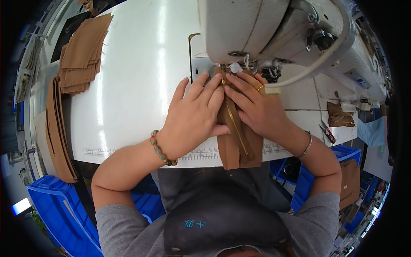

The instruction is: Sewing a zipper and leather panels using an industrial sewing machine.

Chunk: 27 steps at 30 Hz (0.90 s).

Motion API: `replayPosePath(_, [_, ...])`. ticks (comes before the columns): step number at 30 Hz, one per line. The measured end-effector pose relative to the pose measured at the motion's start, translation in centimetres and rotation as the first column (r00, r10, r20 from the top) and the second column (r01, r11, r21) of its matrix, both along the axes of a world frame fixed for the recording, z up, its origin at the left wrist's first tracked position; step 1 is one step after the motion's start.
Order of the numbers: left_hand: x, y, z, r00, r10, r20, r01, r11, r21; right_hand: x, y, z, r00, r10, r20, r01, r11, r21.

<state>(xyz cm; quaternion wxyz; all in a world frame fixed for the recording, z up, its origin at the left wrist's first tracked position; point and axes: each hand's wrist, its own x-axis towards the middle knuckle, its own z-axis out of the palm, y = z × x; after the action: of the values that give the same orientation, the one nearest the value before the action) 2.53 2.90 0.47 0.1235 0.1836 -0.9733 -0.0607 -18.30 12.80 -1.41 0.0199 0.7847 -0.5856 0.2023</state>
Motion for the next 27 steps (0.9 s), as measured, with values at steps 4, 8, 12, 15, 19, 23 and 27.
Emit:
replayPosePath(4, [0.0, -0.2, 0.1, 1.000, -0.013, -0.022, 0.013, 1.000, 0.019, 0.1, 0.1, 0.1, 1.000, -0.001, 0.012, 0.000, 0.999, 0.043])
replayPosePath(8, [0.2, 0.3, 0.4, 0.999, -0.034, -0.019, 0.034, 0.999, 0.032, 0.5, 0.8, 0.6, 0.999, 0.000, -0.035, 0.000, 1.000, 0.011])
replayPosePath(12, [0.2, 0.4, 0.4, 1.000, -0.028, 0.000, 0.028, 0.999, 0.020, 0.5, 1.1, 0.8, 0.998, 0.001, -0.057, 0.000, 1.000, 0.010])
replayPosePath(15, [0.2, 0.4, 0.5, 1.000, -0.024, -0.003, 0.024, 0.999, 0.024, 0.5, 1.1, 0.8, 0.997, -0.019, -0.073, 0.021, 0.999, 0.026])
replayPosePath(19, [0.1, 0.2, 0.6, 0.999, -0.034, 0.012, 0.033, 0.998, 0.044, 0.5, 1.1, 0.9, 0.998, -0.012, -0.065, 0.014, 0.999, 0.034])
replayPosePath(23, [-0.1, 0.0, 0.6, 0.999, -0.048, -0.003, 0.048, 0.997, 0.066, 0.4, 1.3, 0.8, 0.995, -0.018, -0.099, 0.020, 1.000, 0.019])
replayPosePath(27, [-0.5, -0.2, 0.4, 0.998, -0.052, -0.020, 0.053, 0.997, 0.059, -0.1, 1.1, 0.5, 0.991, -0.049, -0.126, 0.054, 0.998, 0.039])
